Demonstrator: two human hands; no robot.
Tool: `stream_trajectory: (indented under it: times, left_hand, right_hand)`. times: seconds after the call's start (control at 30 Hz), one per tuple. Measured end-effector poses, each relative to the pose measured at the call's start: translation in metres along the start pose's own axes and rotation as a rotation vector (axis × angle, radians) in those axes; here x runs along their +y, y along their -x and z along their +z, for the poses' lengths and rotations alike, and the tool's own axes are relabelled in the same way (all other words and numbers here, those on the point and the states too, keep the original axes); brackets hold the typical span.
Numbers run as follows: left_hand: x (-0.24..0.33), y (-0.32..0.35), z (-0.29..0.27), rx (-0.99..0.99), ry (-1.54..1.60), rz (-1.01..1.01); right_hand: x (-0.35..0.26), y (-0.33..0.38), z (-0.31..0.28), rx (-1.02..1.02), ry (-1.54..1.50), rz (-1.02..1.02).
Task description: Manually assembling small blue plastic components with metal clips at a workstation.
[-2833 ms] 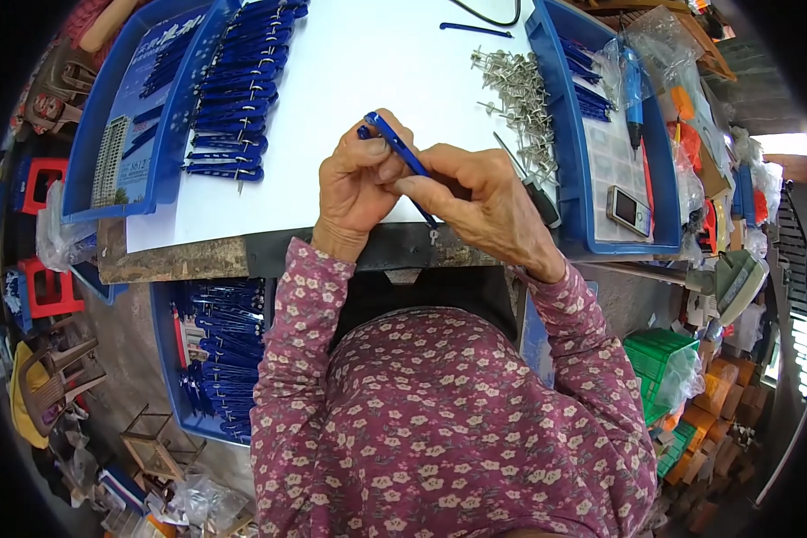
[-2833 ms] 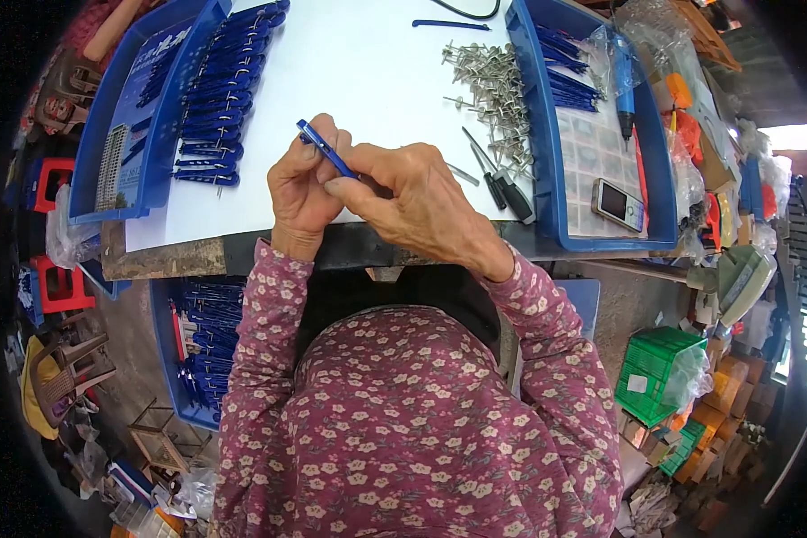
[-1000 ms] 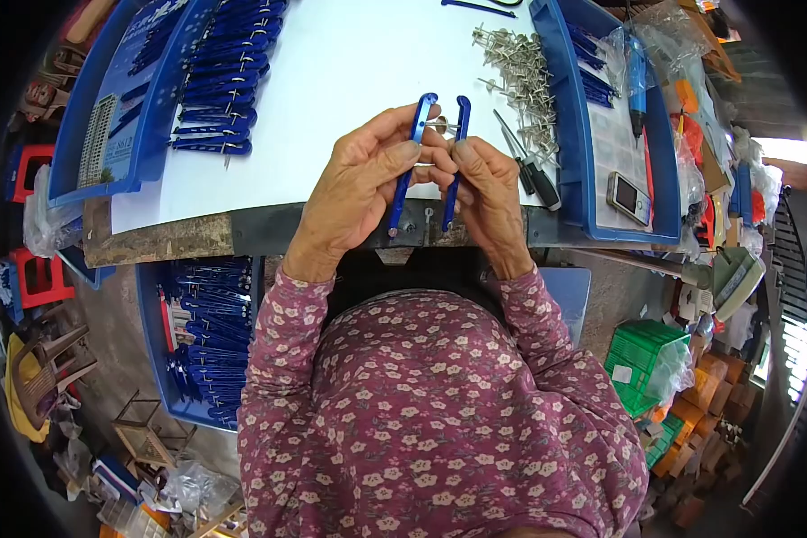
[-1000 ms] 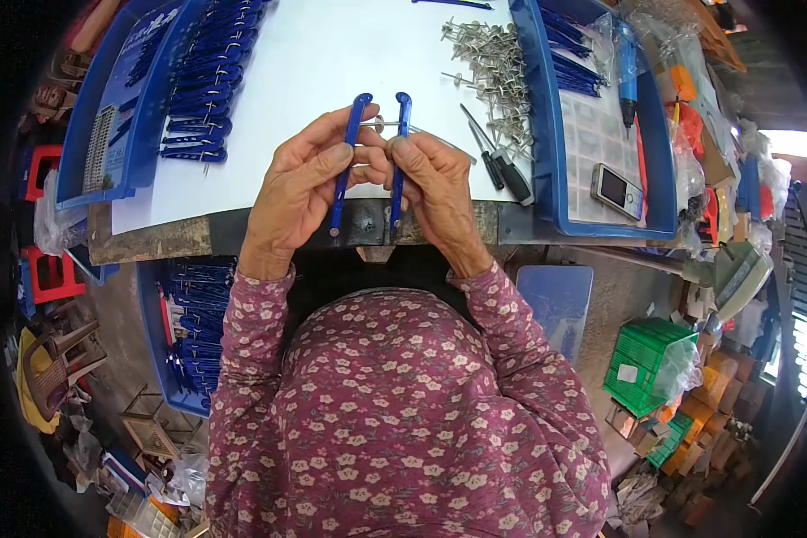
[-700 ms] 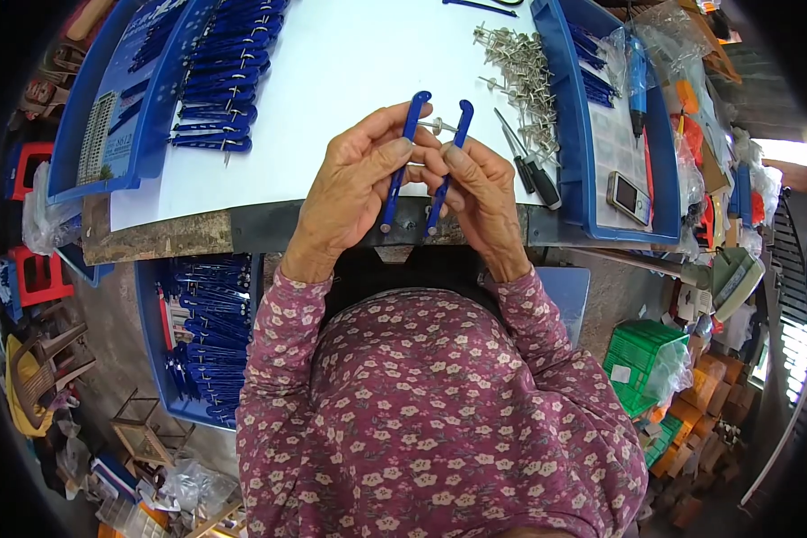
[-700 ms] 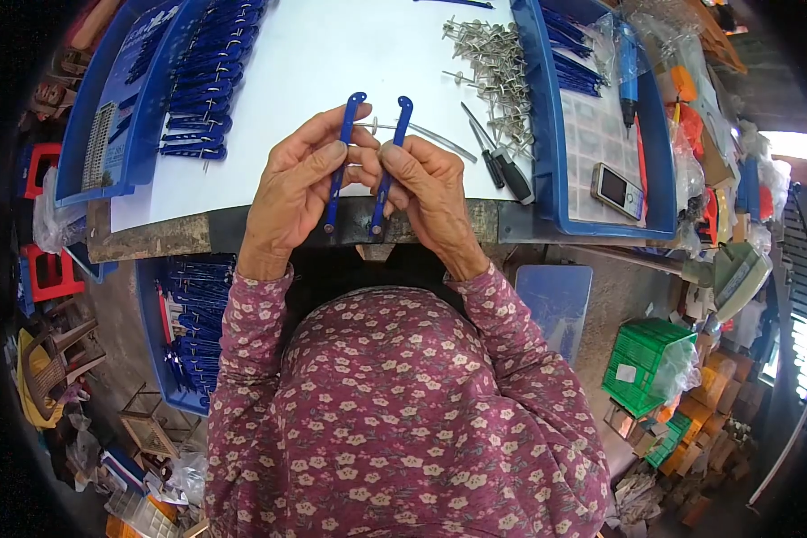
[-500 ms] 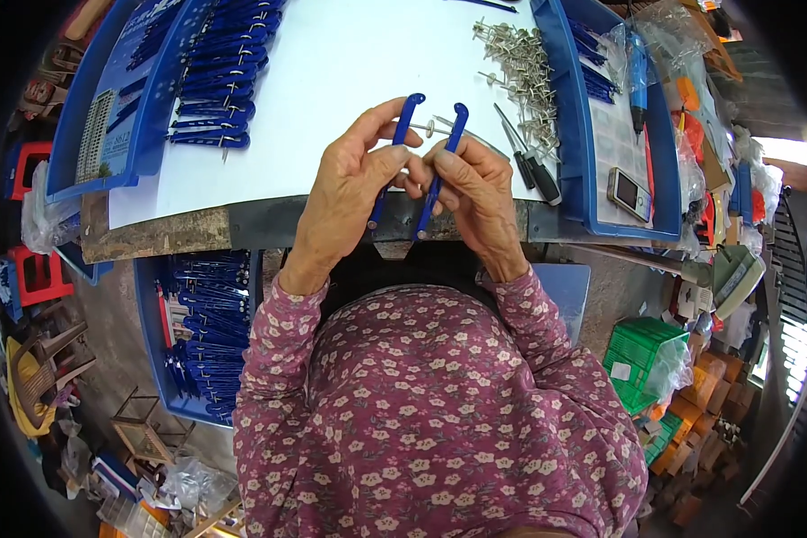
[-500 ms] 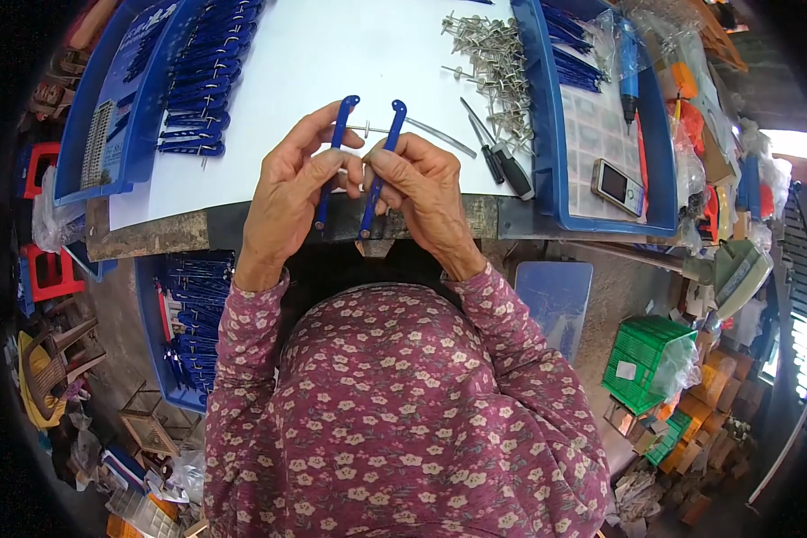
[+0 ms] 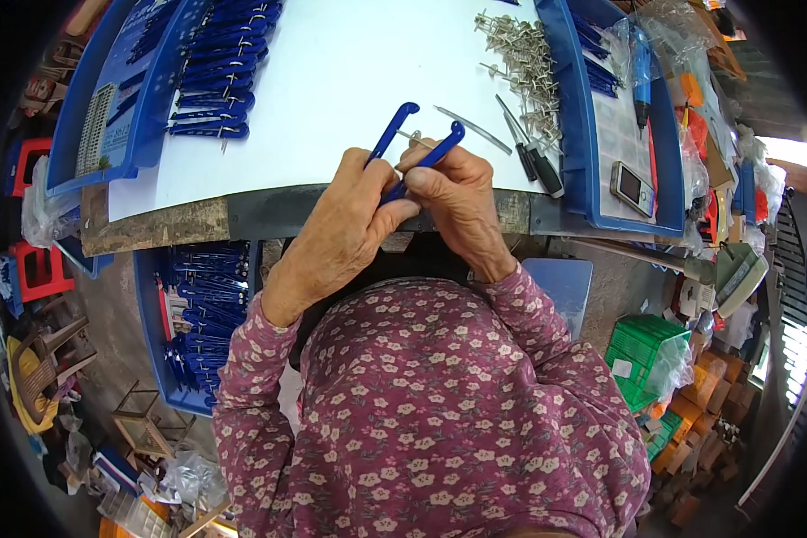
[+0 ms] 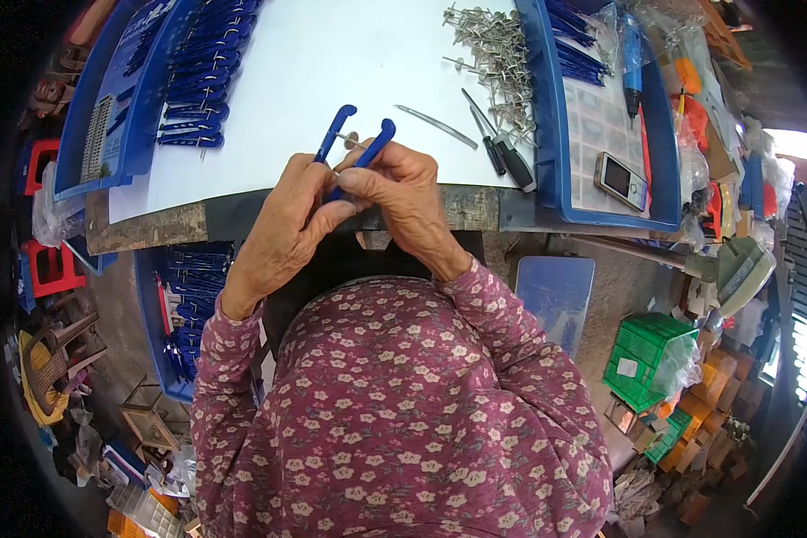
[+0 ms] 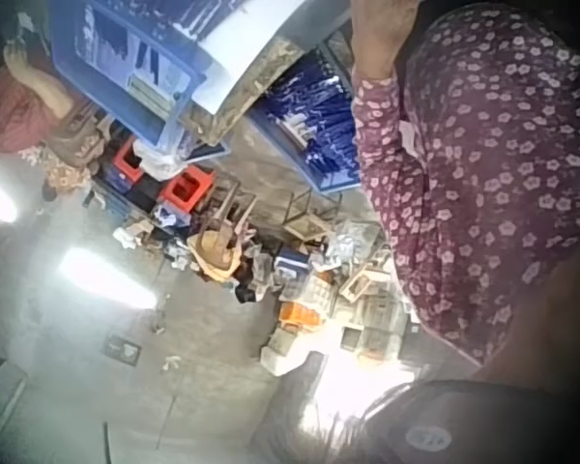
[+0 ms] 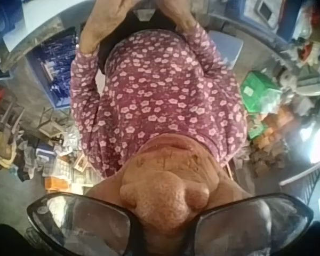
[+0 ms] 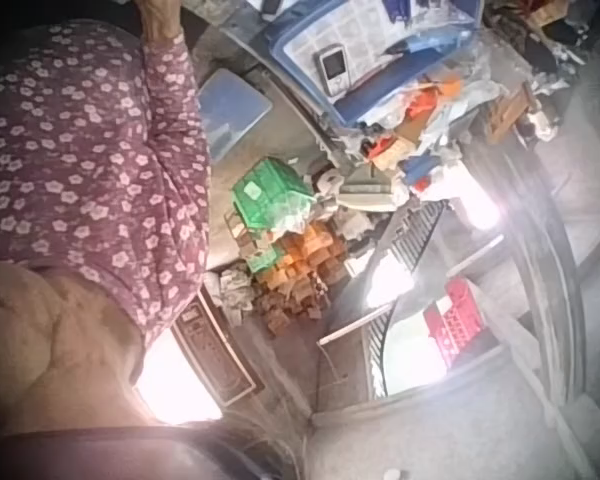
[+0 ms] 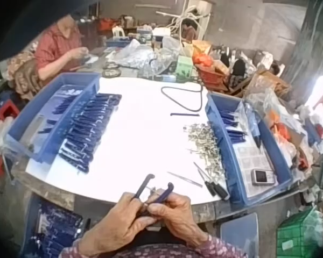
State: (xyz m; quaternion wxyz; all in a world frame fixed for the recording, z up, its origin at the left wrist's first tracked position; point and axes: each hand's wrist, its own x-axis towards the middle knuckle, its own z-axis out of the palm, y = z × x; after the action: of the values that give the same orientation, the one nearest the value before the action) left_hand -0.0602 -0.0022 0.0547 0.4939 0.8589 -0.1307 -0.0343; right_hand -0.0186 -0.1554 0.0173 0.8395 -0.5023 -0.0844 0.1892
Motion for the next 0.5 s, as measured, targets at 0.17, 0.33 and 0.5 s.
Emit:
stream_trajectory:
  times: [0.17, 0.33, 0.5]
  left_hand:
    - [-0.010, 0.008, -0.006, -0.033, -0.047, -0.014]
    - [-0.015, 0.013, -0.026, -0.109, -0.217, 0.052]
    - [-0.030, 0.011, -0.030, -0.212, -0.337, 0.147]
  right_hand:
    - [-0.004, 0.007, 0.001, -0.046, 0.169, 0.194]
    - [-0.022, 0.005, -0.010, -0.114, 0.555, 0.214]
    - [-0.026, -0.004, -0.006, -0.373, 1.047, -0.165]
